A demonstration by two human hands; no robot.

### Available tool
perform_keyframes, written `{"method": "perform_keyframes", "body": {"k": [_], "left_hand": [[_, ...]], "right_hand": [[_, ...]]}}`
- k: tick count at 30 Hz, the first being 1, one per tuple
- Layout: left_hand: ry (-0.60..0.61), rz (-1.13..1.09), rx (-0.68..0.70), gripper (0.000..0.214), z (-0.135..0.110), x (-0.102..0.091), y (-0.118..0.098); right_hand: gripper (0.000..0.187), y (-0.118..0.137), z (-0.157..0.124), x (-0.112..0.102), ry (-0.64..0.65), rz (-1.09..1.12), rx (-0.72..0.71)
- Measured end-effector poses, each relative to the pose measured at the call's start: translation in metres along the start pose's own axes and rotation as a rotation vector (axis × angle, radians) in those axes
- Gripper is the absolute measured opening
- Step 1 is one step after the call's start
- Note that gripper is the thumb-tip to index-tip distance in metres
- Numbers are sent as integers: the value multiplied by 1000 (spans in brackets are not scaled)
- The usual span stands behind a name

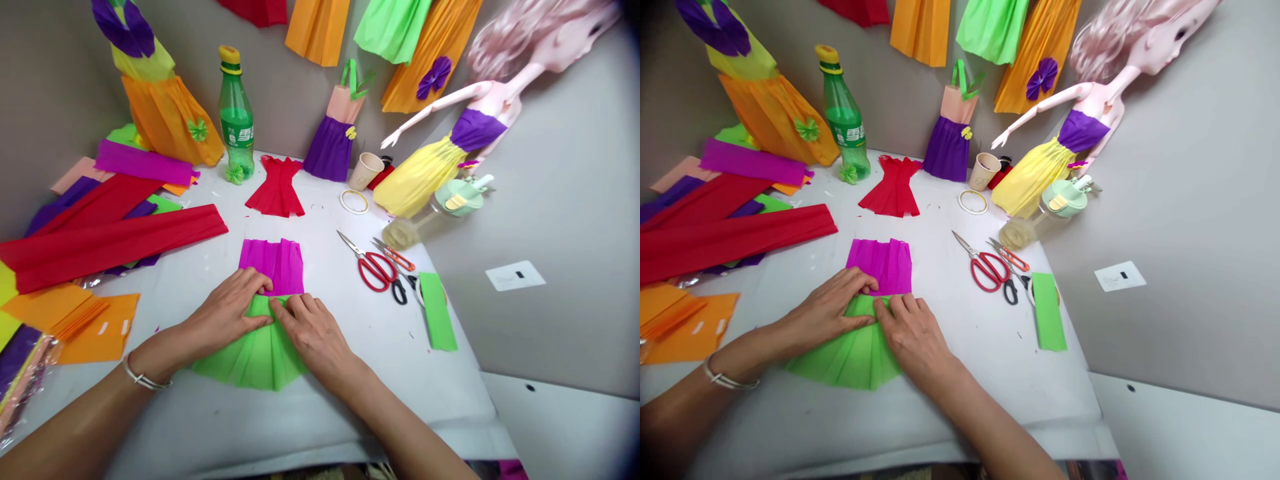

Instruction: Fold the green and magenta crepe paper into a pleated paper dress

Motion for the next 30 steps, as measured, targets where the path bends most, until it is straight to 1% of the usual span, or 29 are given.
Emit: {"method": "perform_keyframes", "body": {"k": [5,11,16,30], "left_hand": [[1,-9,-8,25,0,-1,0],[11,-16,-16,25,0,-1,-1],[15,-16,-22,25,0,0,-1],[-4,-5,-3,25,0,0,0]], "right_hand": [[41,0,0,0,13,-11,3],[39,0,0,-1,5,-25,17],[38,0,1,0,24,-17,18],[38,0,0,2,11,-20,19]]}}
Point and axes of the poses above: each hand's wrist, its own z-axis towards the middle knuckle, its own x-axis out of the palm, y = z × x, the point moved 9 cm from there along z, towards the middle knuckle, and after that the axes turned 9 degrees about -x, right-handed, at the moved point
